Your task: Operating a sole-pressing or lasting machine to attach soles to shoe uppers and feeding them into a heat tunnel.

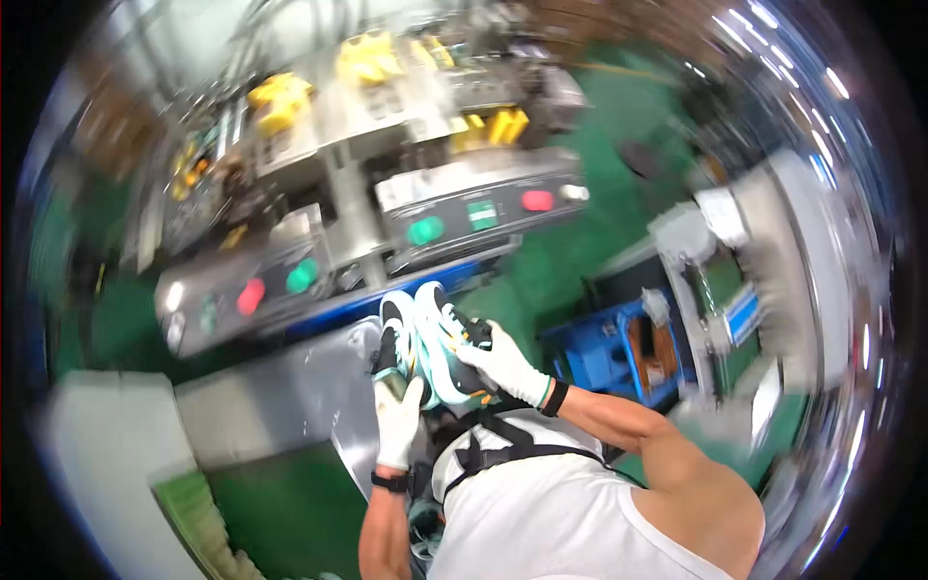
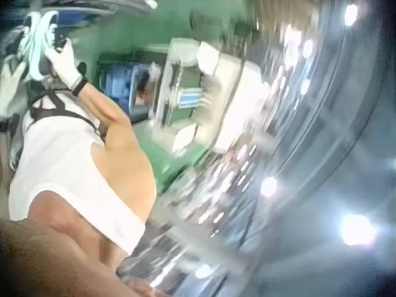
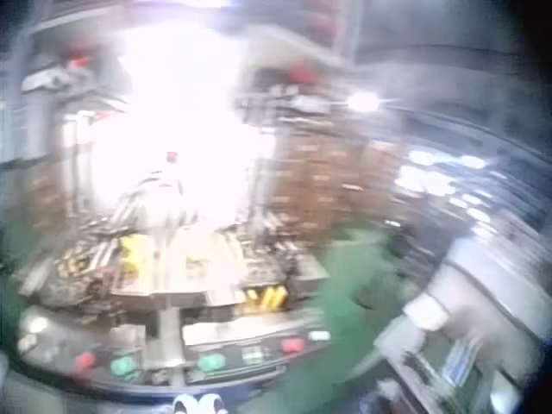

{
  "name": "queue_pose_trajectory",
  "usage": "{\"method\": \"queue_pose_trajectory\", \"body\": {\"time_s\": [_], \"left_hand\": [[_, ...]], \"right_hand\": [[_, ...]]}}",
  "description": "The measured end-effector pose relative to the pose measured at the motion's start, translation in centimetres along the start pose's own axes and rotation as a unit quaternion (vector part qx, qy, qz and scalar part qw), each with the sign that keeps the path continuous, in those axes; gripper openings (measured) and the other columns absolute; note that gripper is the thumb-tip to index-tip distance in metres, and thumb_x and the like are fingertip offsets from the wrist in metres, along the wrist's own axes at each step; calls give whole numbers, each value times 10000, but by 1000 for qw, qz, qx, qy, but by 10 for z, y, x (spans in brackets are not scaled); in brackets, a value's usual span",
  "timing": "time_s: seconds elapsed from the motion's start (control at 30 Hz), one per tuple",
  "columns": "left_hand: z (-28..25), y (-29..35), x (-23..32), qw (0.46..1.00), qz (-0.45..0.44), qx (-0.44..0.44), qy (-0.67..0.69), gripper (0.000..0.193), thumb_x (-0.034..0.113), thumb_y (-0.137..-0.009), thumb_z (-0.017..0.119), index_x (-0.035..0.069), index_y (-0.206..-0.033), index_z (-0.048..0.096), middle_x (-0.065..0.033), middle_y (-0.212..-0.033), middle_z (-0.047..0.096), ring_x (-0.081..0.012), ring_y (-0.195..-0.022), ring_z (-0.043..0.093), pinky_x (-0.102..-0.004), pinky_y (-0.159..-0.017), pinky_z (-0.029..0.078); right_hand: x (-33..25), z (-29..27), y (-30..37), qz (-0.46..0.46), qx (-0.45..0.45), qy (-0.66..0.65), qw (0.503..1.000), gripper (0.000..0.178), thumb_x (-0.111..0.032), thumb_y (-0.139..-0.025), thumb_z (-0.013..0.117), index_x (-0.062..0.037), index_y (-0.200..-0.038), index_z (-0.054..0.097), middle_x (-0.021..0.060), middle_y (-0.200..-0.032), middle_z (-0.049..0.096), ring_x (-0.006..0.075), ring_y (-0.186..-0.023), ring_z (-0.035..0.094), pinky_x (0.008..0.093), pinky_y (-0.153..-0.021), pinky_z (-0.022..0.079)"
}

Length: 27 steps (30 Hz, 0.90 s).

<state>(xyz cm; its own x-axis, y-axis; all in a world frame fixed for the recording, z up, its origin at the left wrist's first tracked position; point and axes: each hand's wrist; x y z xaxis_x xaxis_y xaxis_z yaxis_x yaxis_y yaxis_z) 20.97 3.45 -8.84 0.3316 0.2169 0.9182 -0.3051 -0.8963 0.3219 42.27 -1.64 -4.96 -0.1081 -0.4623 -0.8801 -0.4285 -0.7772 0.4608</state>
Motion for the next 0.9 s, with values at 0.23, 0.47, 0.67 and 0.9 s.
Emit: {"method": "queue_pose_trajectory", "body": {"time_s": [0.23,0.47,0.67,0.9], "left_hand": [[152,-19,110,924,106,-368,14,611,71,-868,698,-6,-1416,437,-111,-1319,557,-212,-1185,535,-343,-1036,417],[402,12,228,794,263,-547,26,598,110,-874,689,-35,-1400,445,-131,-1282,589,-204,-1148,572,-343,-990,458],[643,27,270,729,485,-474,-98,623,61,-876,684,-43,-1421,400,-263,-1323,554,-377,-1178,588,-372,-1032,455],[785,13,279,670,544,-483,-148,737,31,-870,654,-46,-1498,277,-296,-1483,392,-440,-1349,424,-422,-1125,377]], "right_hand": [[36,-180,94,-75,317,-218,920,679,-218,-808,806,45,-1345,486,111,-1178,625,174,-1064,602,323,-962,487],[38,-379,214,-137,683,-86,712,630,-168,-829,750,48,-1351,471,134,-1146,647,191,-1040,628,318,-950,488],[78,-546,203,121,751,111,640,830,-214,-847,710,51,-1491,258,295,-1411,461,424,-1234,541,438,-1043,448],[105,-679,175,144,768,45,623,835,-277,-838,710,82,-1473,304,311,-1443,443,435,-1317,465,423,-1110,395]]}}
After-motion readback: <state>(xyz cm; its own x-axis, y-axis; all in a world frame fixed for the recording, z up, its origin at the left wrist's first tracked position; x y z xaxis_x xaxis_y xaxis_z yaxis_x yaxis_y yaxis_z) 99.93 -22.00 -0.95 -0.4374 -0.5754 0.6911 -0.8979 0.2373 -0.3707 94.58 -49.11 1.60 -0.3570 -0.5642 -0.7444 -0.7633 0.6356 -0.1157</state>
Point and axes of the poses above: each hand's wrist, its own y-axis away from the middle knuckle, its own z-axis out of the palm, x = y × z
